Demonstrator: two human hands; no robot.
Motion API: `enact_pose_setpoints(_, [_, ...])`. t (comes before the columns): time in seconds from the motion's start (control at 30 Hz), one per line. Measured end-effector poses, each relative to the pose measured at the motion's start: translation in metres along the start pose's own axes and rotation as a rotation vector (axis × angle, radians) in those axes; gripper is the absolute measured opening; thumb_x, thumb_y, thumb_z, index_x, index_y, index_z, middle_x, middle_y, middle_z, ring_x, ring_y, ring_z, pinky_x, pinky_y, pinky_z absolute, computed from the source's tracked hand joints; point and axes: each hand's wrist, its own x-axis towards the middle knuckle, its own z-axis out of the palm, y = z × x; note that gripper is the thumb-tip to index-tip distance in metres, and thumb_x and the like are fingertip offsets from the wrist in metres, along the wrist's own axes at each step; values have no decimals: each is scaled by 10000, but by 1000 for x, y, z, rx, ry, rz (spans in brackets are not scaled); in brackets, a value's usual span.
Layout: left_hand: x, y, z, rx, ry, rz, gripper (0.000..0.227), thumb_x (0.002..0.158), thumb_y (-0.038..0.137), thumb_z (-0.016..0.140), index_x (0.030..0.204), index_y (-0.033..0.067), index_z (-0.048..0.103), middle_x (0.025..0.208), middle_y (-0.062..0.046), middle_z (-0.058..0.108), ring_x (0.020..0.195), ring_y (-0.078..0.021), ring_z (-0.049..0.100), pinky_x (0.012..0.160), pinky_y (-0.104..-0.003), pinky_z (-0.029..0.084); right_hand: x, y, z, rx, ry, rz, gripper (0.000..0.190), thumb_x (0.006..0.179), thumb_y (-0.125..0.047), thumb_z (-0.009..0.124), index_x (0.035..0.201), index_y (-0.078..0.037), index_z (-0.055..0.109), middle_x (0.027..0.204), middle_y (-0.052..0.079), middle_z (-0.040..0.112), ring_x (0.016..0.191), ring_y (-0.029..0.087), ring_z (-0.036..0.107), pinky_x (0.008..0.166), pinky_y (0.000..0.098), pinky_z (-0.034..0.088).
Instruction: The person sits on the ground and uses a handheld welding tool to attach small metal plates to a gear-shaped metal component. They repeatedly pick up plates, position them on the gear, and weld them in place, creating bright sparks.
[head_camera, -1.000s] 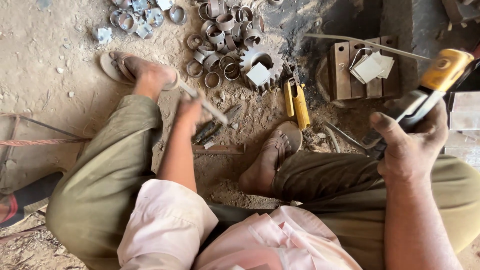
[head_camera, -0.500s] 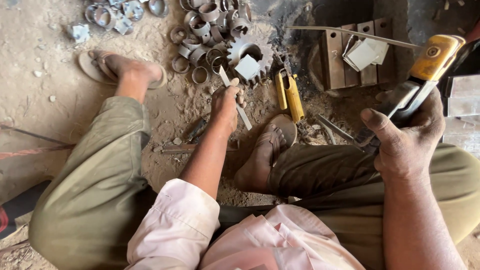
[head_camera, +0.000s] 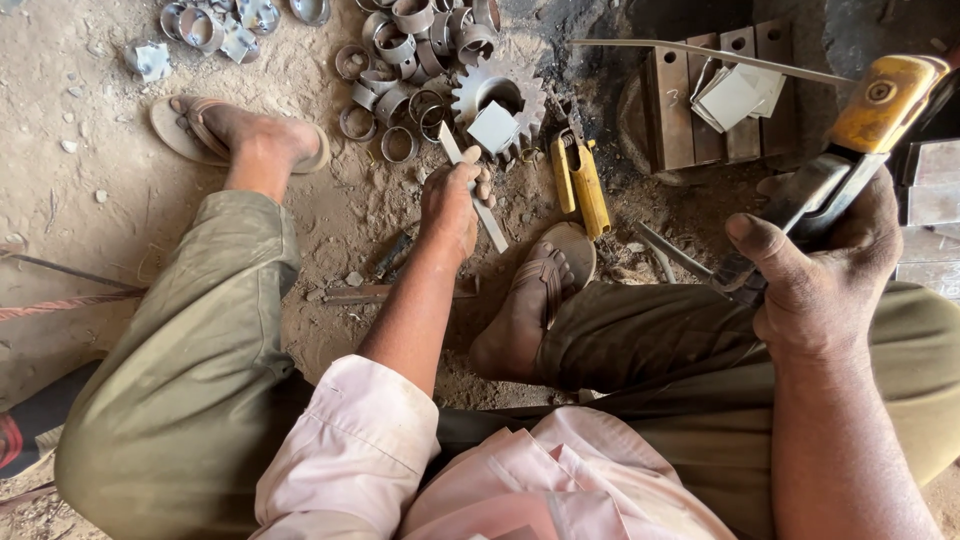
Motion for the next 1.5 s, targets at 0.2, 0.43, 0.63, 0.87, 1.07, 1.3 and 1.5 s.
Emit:
enact_pose_setpoints(0.2, [3,-2,0,-18,-34,1,562,961,78,531,1489,-94,442,809,-65,598,645,-108,529,569,-273,511,0,-2,2,12,-3,-1,578,843,-177,953,1256,-75,562,1047,-4,624,999,98,638,955,245,577])
enact_pose_setpoints(0.43, [6,-3,1,-40,-15,-30,570,948,53,523,1491,-92,429,851,-72,617,652,-103,534,572,-271,519,-1,0,0,-11,6,14,582,859,-170,964,1263,-67,558,1058,8,627,971,102,616,956,252,577])
enact_pose_setpoints(0.63, [6,-3,1,-28,-9,-23,550,945,48,533,1474,-91,467,849,-77,628,641,-100,536,556,-264,524,0,-3,3,-22,12,18,616,830,-203,961,1289,-90,566,1050,-7,628,1016,100,652,959,250,583])
enact_pose_setpoints(0.87, [8,-1,0,-9,41,24,273,1029,110,545,1171,-119,593,834,-75,597,629,-126,542,534,-295,525,0,-1,1,-31,5,17,585,853,-181,962,1262,-74,557,1060,5,634,991,103,636,967,255,585])
enact_pose_setpoints(1.07, [2,51,3,28,115,331,272,1043,248,484,1161,56,638,974,-85,697,900,-179,736,762,-288,670,-1,12,-10,14,-18,2,553,869,-132,954,1235,-71,544,1014,1,606,959,99,625,912,236,558])
enact_pose_setpoints(1.3, [5,76,14,721,122,821,241,1035,269,596,1166,84,681,1062,-126,757,928,-219,729,744,-354,637,0,22,-6,47,-117,-8,581,900,-175,956,1257,-69,511,955,-11,603,867,96,625,835,263,605])
enact_pose_setpoints(1.5, [22,50,15,854,80,866,252,1064,244,592,1229,64,653,1069,-122,740,950,-207,744,778,-350,647,-8,7,17,-128,-159,-43,810,779,-285,902,1427,-50,476,1035,-46,630,936,50,636,883,225,582])
